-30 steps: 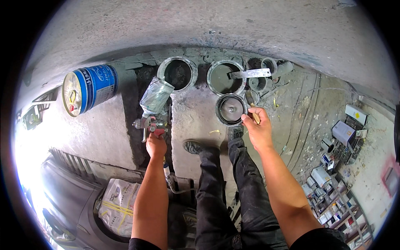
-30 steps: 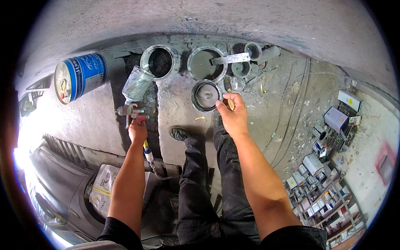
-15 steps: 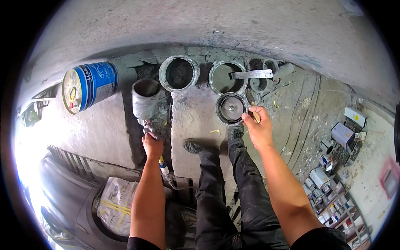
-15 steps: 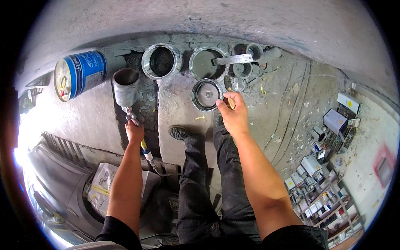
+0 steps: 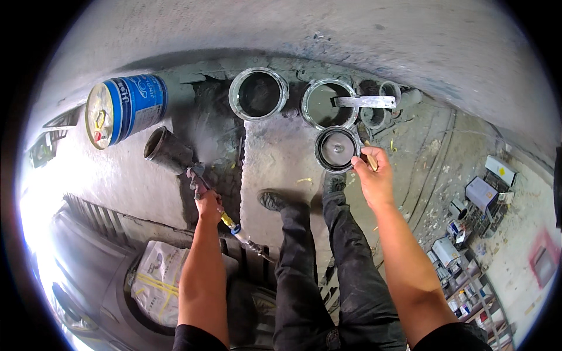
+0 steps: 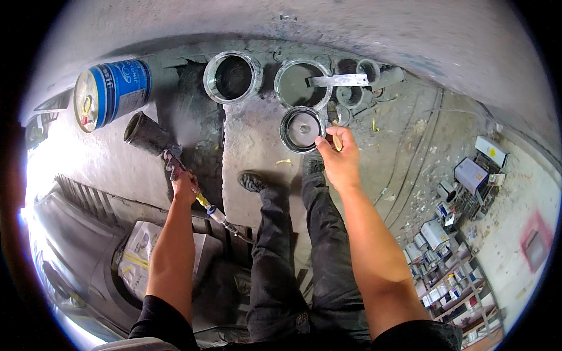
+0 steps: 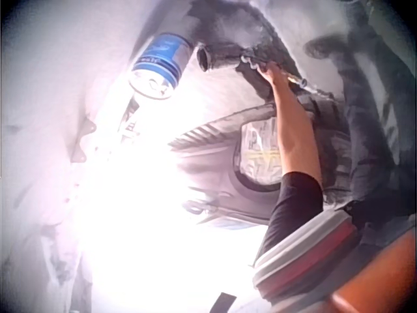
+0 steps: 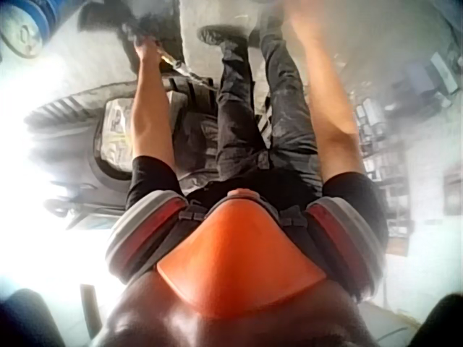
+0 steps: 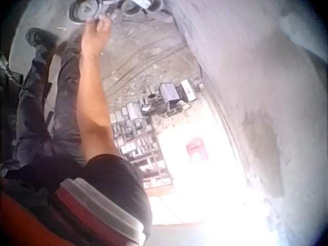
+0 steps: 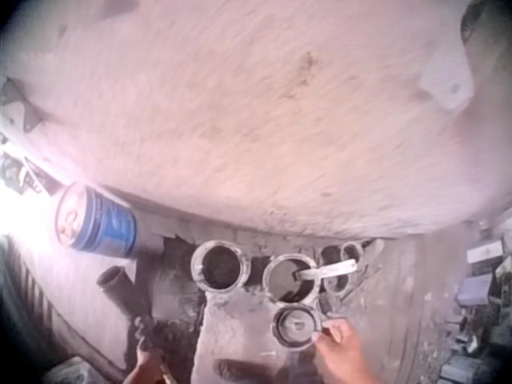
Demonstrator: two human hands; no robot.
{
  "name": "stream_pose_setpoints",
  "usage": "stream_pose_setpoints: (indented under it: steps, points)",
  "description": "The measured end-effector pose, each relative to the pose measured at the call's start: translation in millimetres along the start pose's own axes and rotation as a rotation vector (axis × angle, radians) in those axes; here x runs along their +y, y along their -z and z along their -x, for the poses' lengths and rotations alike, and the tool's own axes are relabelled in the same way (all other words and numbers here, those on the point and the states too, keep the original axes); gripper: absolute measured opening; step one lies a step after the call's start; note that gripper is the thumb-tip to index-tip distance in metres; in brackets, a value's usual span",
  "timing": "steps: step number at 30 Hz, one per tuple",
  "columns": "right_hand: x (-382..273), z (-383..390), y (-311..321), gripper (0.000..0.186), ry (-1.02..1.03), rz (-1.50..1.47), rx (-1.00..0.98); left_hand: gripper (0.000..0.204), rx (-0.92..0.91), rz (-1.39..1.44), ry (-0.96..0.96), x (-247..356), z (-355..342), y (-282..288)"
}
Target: The person mixes paint by pouring liquid from containers into a larger basin and stirring with a metal rod while holding a spray gun.
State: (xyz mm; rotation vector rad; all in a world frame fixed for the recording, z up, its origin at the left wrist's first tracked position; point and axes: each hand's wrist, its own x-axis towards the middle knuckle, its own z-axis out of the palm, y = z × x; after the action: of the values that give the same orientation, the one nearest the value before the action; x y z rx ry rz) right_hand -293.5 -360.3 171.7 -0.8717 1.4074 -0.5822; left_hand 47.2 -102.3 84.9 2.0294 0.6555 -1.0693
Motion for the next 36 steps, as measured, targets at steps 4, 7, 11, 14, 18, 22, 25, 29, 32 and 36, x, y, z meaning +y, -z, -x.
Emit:
stream_pose_setpoints:
  steps: [4,7,11,14,18,22,25,29,32,36]
  points:
    - [6,2,-1,0.026,-0.003,0.049,-0.022,0.008,-0.038,0.105,0.024,-4,1,5]
    - [4,6,-9,0.026,-0.009,0.122,-0.034,0.012,-0.014,0.141,0.081,-8,-5,17]
    - [3,5,-11,0.026,0.006,0.081,-0.037,0.010,0.027,0.144,0.031,-9,7,7]
    - [3,9,-20,0.026,-0.005,0.164,-0.055,0.009,0.039,0.116,0.023,-10,6,23]
    - [-1,11,-26,0.027,0.016,0.179,-0.077,0.011,-0.023,0.082,0.056,-10,13,25]
    - [-4,16,-38,0.027,0.014,0.183,-0.094,0.029,0.029,0.006,0.064,-9,18,35]
    - [-12,24,-57,0.025,-0.009,0.181,-0.100,0.035,-0.014,0.089,-0.076,-13,27,40]
    - [-29,44,-101,0.025,0.011,0.265,-0.150,0.029,0.064,0.195,-0.175,-32,27,80]
    - [-28,53,-132,0.026,0.069,0.403,-0.189,0.018,-0.031,0.426,-0.281,-39,49,99]
    - [-45,59,-201,0.025,0.054,0.382,-0.271,0.015,-0.187,0.451,-0.170,-15,108,125]
